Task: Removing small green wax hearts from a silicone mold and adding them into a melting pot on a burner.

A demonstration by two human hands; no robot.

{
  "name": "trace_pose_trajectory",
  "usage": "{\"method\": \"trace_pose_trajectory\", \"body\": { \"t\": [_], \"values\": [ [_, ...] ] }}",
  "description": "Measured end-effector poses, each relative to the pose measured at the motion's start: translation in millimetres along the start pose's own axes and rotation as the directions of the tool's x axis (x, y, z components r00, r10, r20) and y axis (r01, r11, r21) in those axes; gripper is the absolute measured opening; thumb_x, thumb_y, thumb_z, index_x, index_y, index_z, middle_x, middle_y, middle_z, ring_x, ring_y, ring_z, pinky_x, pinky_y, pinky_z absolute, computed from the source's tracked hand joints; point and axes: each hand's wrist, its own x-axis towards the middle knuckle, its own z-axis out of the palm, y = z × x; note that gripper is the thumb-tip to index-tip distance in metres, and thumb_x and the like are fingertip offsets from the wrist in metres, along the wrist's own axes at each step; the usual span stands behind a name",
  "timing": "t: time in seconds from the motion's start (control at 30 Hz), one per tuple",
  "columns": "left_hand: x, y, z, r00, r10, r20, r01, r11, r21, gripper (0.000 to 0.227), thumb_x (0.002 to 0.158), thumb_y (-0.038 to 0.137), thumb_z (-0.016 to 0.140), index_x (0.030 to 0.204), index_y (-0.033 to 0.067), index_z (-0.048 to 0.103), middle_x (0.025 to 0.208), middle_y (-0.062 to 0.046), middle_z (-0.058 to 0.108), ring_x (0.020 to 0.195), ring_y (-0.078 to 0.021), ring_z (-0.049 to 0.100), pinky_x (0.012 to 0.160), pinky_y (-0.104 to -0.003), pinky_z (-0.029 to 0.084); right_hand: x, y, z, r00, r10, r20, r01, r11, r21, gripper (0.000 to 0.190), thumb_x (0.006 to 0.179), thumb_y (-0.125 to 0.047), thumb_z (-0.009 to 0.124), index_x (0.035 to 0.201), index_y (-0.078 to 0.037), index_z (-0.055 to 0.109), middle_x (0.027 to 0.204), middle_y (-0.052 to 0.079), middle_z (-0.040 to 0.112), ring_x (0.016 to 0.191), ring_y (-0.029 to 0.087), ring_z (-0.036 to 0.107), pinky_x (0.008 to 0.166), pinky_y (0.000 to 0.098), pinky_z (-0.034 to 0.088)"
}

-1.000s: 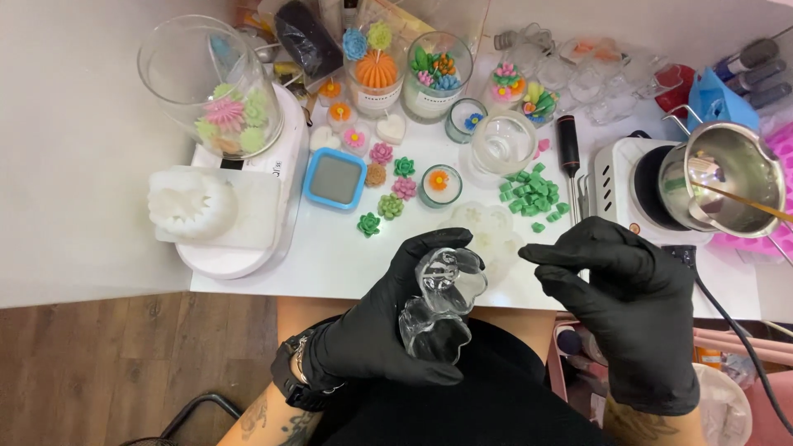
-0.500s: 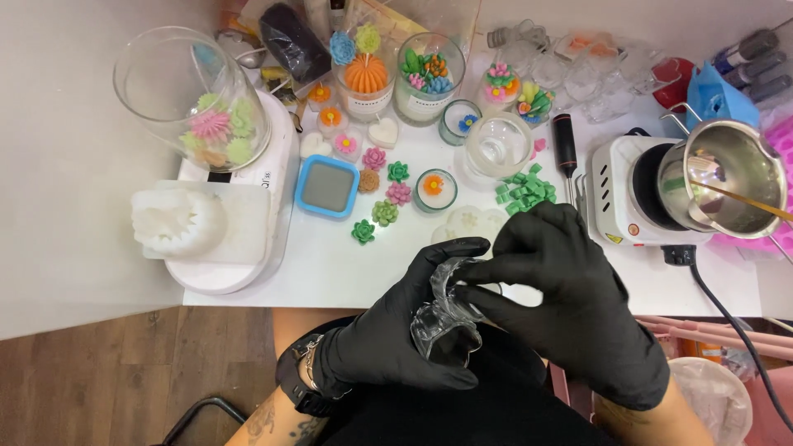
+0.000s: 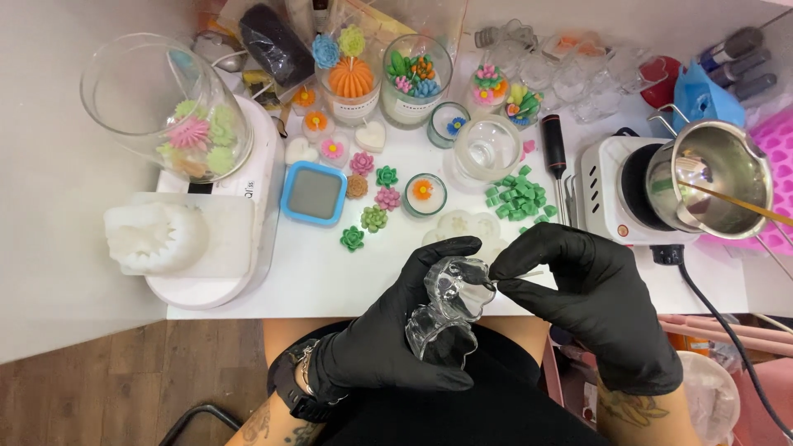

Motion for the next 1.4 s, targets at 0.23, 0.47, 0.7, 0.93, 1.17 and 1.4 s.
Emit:
{"method": "trace_pose_trajectory", "body": {
  "t": [0.23, 0.47, 0.7, 0.93, 1.17, 1.4],
  "values": [
    [3, -11, -9, 0.997, 0.077, -0.005, -0.075, 0.983, 0.166, 0.114, 0.075, 0.009, 0.089, 0.168, 0.0118, 0.022, 0.151, -0.007, 0.05, 0.14, -0.0166, 0.052, 0.114, -0.034, 0.049, -4, 8, -1, 0.998, -0.025, -0.062, 0.035, 0.987, 0.154, 0.015, 0.077, 0.012, 0.077, 0.09, 0.006, 0.071, 0.096, 0.019, 0.077, 0.094, 0.028, 0.076, 0.087, 0.0419, 0.062],
    [13, -3, -3, 0.976, -0.148, -0.16, 0.161, 0.984, 0.075, 0.115, 0.064, 0.0, 0.079, 0.162, 0.0174, 0.023, 0.139, -0.005, 0.054, 0.097, -0.0122, 0.061, 0.086, -0.029, 0.054, 1, 7, 1, 0.999, 0.049, -0.01, -0.047, 0.987, 0.151, 0.016, 0.079, 0.009, 0.076, 0.093, 0.004, 0.069, 0.099, 0.019, 0.079, 0.101, 0.028, 0.079, 0.093, 0.0428, 0.063],
    [20, -2, 0, 0.97, -0.192, -0.146, 0.206, 0.975, 0.084, 0.113, 0.066, -0.005, 0.077, 0.161, 0.0191, 0.023, 0.135, -0.006, 0.054, 0.091, -0.0109, 0.062, 0.082, -0.029, 0.055, 5, 6, 1, 0.998, 0.055, 0.032, -0.059, 0.985, 0.16, 0.022, 0.08, 0.008, 0.078, 0.08, -0.002, 0.059, 0.1, 0.017, 0.082, 0.106, 0.026, 0.079, 0.093, 0.0403, 0.061],
    [23, -8, 1, 0.966, -0.179, -0.189, 0.208, 0.967, 0.145, 0.112, 0.066, -0.005, 0.078, 0.16, 0.0183, 0.023, 0.137, -0.006, 0.055, 0.092, -0.0104, 0.062, 0.082, -0.028, 0.054, 5, 5, -3, 0.997, -0.023, 0.07, 0.013, 0.99, 0.141, 0.023, 0.08, 0.006, 0.081, 0.081, -0.003, 0.06, 0.098, 0.016, 0.08, 0.101, 0.027, 0.079, 0.092, 0.0403, 0.063],
    [20, -10, 1, 0.98, -0.118, -0.16, 0.137, 0.984, 0.111, 0.113, 0.07, 0.001, 0.08, 0.165, 0.0147, 0.022, 0.134, -0.008, 0.056, 0.098, -0.0121, 0.061, 0.088, -0.029, 0.054, 2, 11, -8, 0.998, -0.014, 0.065, 0.002, 0.984, 0.176, 0.019, 0.079, 0.008, 0.079, 0.085, -0.001, 0.063, 0.1, 0.016, 0.075, 0.098, 0.024, 0.076, 0.089, 0.0378, 0.061],
    [21, -13, 1, 0.993, -0.074, -0.092, 0.085, 0.988, 0.126, 0.116, 0.067, 0.009, 0.086, 0.164, 0.0128, 0.024, 0.145, -0.007, 0.052, 0.11, -0.0147, 0.06, 0.095, -0.031, 0.054, 6, -10, 6, 0.981, -0.194, -0.004, 0.185, 0.942, -0.281, 0.018, 0.077, 0.003, 0.08, 0.093, -0.004, 0.074, 0.1, 0.006, 0.08, 0.085, 0.014, 0.075, 0.072, 0.0282, 0.058]
  ]
}}
